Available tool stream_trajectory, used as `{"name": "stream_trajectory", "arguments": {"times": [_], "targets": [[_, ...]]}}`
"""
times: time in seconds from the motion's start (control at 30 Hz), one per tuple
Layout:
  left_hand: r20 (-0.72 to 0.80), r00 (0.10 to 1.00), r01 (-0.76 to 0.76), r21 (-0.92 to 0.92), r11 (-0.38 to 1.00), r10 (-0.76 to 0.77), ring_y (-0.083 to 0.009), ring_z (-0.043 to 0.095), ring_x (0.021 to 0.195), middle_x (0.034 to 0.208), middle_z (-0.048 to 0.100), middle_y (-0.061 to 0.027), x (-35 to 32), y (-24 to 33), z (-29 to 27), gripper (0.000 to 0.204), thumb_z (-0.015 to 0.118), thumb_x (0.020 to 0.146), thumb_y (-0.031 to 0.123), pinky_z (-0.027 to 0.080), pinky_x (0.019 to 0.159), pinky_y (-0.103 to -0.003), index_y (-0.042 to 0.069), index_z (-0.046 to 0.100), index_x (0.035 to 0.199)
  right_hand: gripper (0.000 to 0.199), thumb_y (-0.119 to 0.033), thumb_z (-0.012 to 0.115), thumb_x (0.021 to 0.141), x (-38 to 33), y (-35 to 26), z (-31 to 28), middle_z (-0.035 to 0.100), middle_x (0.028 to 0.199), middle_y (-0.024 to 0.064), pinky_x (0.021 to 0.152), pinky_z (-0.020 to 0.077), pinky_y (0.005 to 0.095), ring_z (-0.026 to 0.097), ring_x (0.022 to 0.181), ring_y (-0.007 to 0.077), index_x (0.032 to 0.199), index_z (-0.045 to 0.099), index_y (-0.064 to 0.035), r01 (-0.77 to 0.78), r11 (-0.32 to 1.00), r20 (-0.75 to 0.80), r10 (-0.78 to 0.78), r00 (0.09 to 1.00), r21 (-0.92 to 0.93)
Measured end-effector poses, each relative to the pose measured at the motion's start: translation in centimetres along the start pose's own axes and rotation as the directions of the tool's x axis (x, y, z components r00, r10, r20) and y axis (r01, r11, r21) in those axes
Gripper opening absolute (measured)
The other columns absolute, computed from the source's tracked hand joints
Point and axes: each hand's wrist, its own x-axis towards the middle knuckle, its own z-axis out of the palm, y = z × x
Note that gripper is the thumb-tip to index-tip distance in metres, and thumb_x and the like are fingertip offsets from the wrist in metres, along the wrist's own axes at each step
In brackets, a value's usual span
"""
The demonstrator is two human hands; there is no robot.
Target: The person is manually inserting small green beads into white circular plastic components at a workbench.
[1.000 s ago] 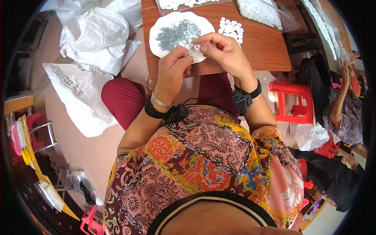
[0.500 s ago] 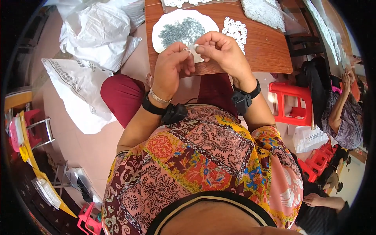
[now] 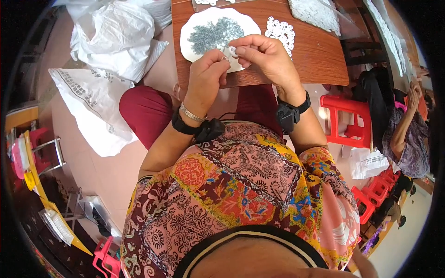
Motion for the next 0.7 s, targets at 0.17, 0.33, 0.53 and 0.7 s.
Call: {"name": "stream_trajectory", "arguments": {"times": [0.17,0.33,0.53,0.7], "targets": [[0.011,1.000,-0.023,0.049,0.999,0.022,-0.0057,0.044,0.051,0.058,0.049,0.0014,-0.01,-0.12,0.00,0.014,0.052,0.084,0.014,0.033,0.048,-0.020,0.005,0.055,0.074,0.018,-0.008,0.060,0.087,-0.07,-0.14,0.00,0.063,0.077,-0.0002,0.062,0.0451,0.0182,0.054,0.067,0.0047,0.101,0.066,0.0000,0.022,0.999,-0.007,-0.022,1.000,-0.041],[0.011,1.000,-0.027,0.067,0.997,0.026,-0.0056,0.043,0.051,0.058,0.049,0.0018,-0.01,-0.21,0.01,0.015,0.051,0.085,0.017,0.032,0.048,-0.019,0.007,0.054,0.074,0.017,-0.006,0.059,0.088,-0.21,-0.34,0.08,0.062,0.079,0.0002,0.063,0.0446,0.0179,0.053,0.068,0.0049,0.102,0.066,0.0013,0.002,0.998,-0.015,-0.003,1.000,-0.065],[0.028,1.000,-0.014,0.098,0.995,0.011,-0.0054,0.043,0.050,0.057,0.049,0.0024,0.11,-0.58,-0.17,0.016,0.052,0.085,0.017,0.030,0.046,-0.019,0.006,0.055,0.073,0.017,-0.007,0.059,0.088,-0.23,-0.09,-0.08,0.062,0.077,-0.0010,0.062,0.0441,0.0176,0.053,0.067,0.0043,0.101,0.066,0.0004,0.007,0.996,0.017,-0.006,1.000,-0.085],[0.017,0.999,-0.046,0.145,0.988,0.044,-0.0055,0.043,0.050,0.057,0.047,0.0025,0.11,-0.67,-0.04,0.014,0.053,0.084,0.015,0.030,0.045,-0.020,0.005,0.057,0.075,0.017,-0.012,0.061,0.086,-0.28,0.04,-0.06,0.057,0.065,-0.0047,0.055,0.0397,0.0178,0.049,0.062,0.0020,0.098,0.068,-0.0022,0.088,0.978,-0.012,-0.092,0.996,-0.191]]}}
